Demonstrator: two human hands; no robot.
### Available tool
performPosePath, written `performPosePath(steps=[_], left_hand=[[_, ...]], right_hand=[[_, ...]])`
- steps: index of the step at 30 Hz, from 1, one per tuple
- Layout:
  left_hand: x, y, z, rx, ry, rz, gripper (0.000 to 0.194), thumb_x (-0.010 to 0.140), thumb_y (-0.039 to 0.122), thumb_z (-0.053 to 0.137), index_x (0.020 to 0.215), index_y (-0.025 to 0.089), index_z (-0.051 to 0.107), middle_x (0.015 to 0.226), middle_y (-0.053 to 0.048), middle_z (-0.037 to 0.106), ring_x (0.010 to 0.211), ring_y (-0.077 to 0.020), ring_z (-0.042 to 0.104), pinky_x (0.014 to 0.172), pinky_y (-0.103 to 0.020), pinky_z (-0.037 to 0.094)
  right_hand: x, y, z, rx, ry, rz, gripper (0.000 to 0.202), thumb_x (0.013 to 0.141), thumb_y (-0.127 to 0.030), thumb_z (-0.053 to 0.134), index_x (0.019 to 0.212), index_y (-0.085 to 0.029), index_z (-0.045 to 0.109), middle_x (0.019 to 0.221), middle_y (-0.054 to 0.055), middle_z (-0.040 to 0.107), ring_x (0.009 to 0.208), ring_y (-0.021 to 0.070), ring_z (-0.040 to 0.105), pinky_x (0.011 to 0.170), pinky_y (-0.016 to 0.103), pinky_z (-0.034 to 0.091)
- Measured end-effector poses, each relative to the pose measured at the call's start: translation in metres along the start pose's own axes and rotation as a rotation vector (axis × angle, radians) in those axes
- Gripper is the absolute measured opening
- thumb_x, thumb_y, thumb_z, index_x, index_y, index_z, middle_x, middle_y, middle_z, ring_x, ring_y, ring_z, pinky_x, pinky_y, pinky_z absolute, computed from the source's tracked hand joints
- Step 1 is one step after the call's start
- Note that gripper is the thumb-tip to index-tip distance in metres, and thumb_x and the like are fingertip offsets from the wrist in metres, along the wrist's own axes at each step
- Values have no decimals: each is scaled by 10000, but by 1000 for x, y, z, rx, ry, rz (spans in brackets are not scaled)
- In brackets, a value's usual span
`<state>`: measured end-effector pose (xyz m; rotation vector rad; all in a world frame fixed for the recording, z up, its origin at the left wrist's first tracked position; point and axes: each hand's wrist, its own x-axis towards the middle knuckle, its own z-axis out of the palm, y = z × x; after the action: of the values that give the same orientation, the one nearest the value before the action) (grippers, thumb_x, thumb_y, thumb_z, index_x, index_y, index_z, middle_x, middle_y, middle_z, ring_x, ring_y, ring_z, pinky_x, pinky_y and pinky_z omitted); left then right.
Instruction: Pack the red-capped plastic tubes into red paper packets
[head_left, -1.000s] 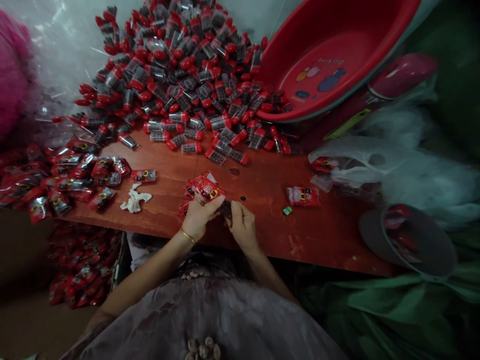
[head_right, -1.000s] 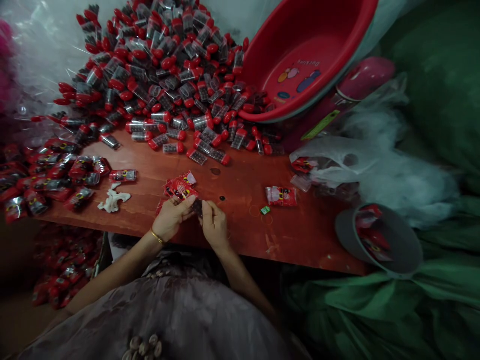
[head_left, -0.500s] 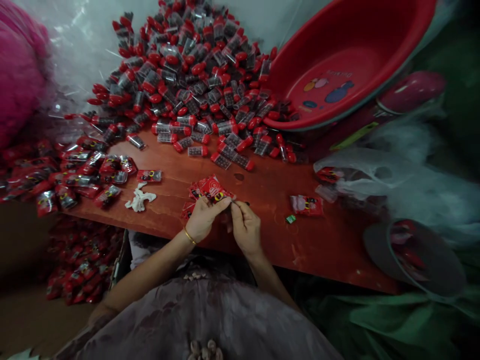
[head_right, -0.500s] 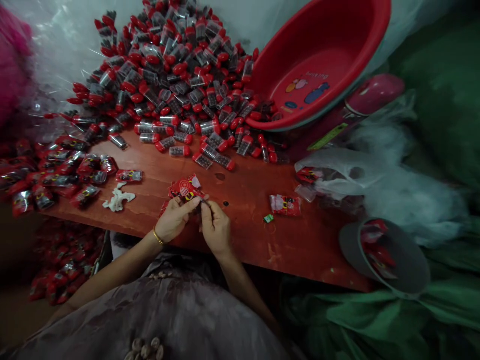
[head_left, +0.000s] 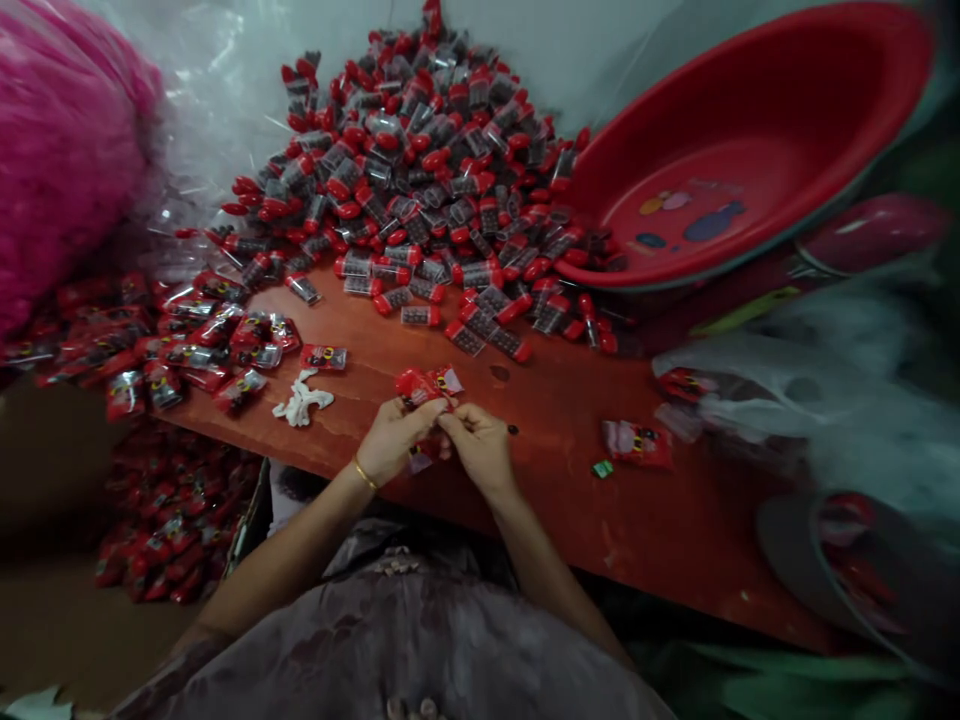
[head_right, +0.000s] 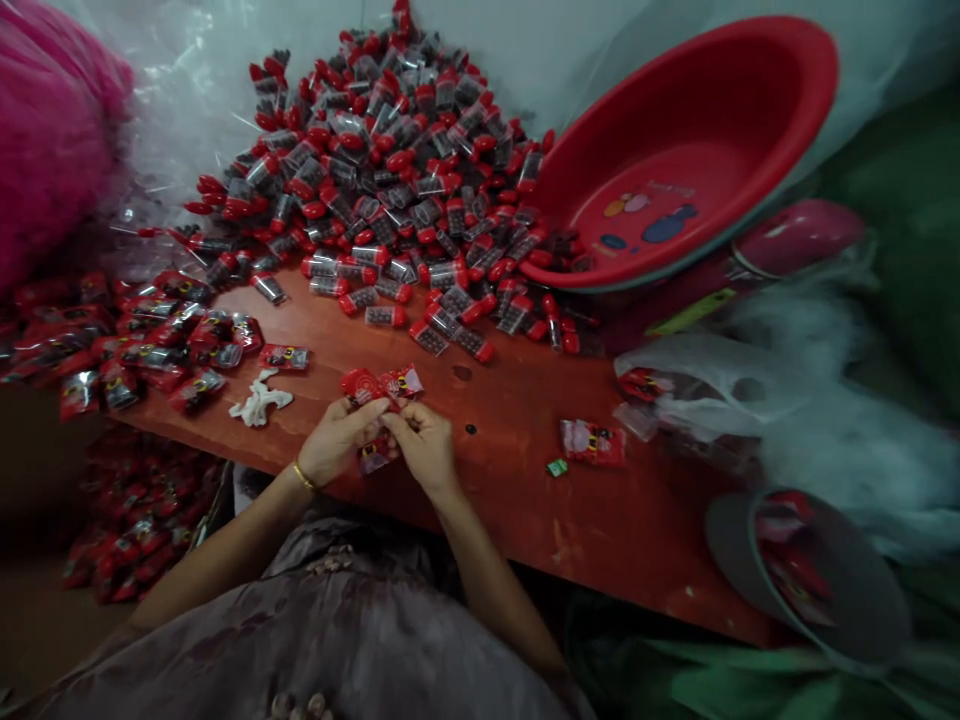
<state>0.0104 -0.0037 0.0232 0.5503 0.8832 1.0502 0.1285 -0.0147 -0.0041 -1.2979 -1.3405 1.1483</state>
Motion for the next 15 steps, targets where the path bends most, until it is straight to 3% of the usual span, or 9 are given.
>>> performPosePath(steps=[3,5,7,10,12,15], left_hand=[[14,28,-30,-77,157,23,260,604,287,779,700,130,596,650,-13,654,609,-121,636,629,-235,525],[28,56,-58,-113,286,54,150,723,251,684,724,143,581,737,-34,684,701,-133,662,693,-244,527],[40,87,-88,-137,446,75,168,835,280,539,729,152,569,749,-45,682,717,-137,665,698,-253,528],[48,123,-119,-240,570,115,314,900,349,359,762,155,565,762,-82,671,789,-173,671,704,-284,535],[45,129,-123,-245,535,110,400,897,410,312,823,126,583,840,-136,674,863,-207,666,720,-306,536],[34,106,-104,-98,469,116,377,868,428,390,901,118,602,958,-143,676,901,-211,659,791,-334,521]], right_hand=[[31,2,-1,-285,75,-172,311,846,-441,500,677,-194,585,563,-3,611,518,127,560,536,239,461],[58,5,-9,-595,135,-288,261,863,-389,495,868,-182,653,823,65,697,792,190,614,753,311,486],[83,9,-18,-856,126,-338,319,871,-311,488,1115,-149,613,1164,119,636,1076,256,536,938,392,417],[102,21,-30,-1082,20,-342,425,882,-255,460,1289,-141,503,1364,102,498,1279,305,368,1050,508,285],[95,29,-38,-1160,8,-336,414,897,-244,430,1297,-163,499,1364,84,502,1292,307,353,1061,555,236],[63,34,-49,-1230,106,-314,362,906,-242,411,1227,-173,565,1273,105,579,1224,309,426,1045,599,211]])
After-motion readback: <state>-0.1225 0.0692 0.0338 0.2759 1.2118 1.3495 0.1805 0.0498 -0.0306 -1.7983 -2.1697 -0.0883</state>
